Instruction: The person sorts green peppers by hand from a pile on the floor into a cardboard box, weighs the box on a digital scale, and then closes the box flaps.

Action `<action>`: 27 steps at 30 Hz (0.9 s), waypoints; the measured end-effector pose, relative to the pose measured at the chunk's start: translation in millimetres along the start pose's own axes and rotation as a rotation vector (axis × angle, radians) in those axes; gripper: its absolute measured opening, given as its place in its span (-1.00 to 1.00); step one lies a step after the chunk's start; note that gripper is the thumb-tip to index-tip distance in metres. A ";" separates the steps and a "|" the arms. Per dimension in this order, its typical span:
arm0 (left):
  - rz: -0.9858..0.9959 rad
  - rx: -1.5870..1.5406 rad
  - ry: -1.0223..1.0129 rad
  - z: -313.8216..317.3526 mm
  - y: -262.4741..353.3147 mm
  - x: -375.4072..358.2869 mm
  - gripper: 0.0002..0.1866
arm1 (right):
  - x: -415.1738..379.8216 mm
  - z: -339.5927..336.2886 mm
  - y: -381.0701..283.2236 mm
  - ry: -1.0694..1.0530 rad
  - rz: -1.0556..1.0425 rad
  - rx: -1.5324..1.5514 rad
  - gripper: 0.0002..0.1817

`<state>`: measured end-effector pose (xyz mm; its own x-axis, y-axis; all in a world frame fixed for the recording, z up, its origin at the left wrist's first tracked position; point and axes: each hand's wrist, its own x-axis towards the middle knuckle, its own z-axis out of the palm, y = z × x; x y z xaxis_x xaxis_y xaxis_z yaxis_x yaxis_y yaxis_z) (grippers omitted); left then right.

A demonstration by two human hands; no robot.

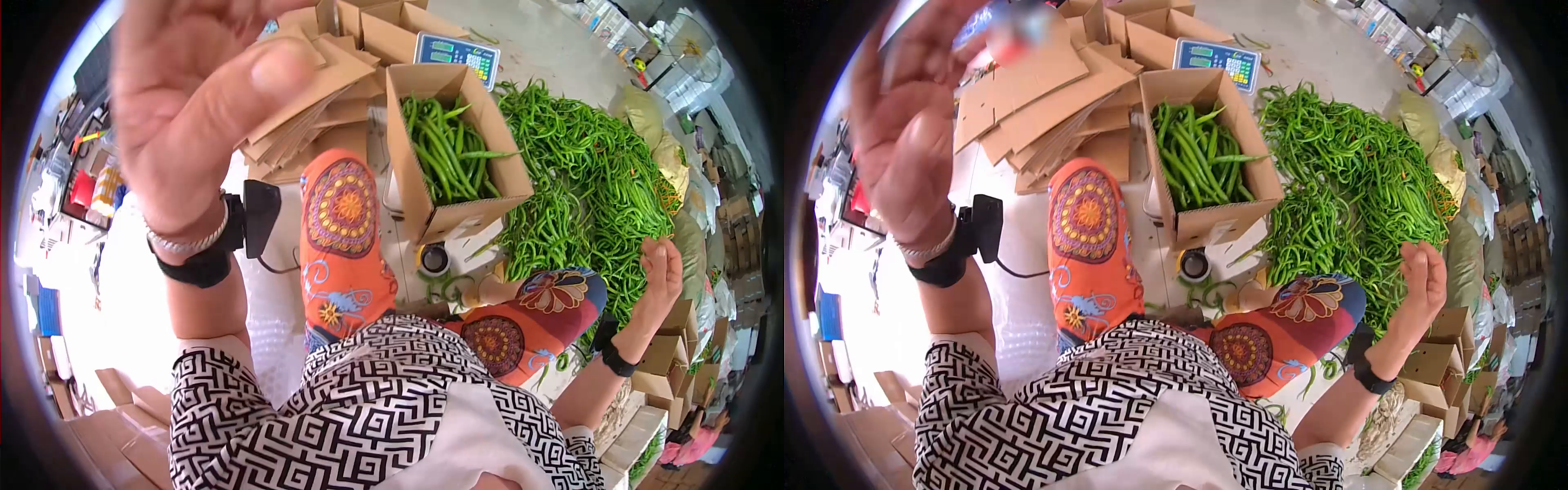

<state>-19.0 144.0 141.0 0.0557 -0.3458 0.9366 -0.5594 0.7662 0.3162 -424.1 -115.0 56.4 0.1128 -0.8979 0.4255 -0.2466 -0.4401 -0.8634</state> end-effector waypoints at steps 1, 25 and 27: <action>-0.187 0.010 0.110 -3.6 1.4 -15.7 -0.47 | 0.8 5.4 -3.8 -0.037 -0.022 0.020 -0.72; -1.193 0.068 0.564 -28.4 4.5 -210.3 -0.74 | 36.6 239.2 107.7 -1.152 -0.331 -0.517 -0.62; -1.191 0.097 0.627 -26.9 7.5 -206.7 -0.75 | 37.7 243.9 96.7 -1.165 -0.332 -0.577 -0.58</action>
<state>-12.4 235.8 -46.2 0.8952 -0.4453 0.0208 0.0395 0.1258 0.9913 -209.0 -193.2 -77.1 0.9231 -0.3601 -0.1351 -0.3831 -0.8299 -0.4055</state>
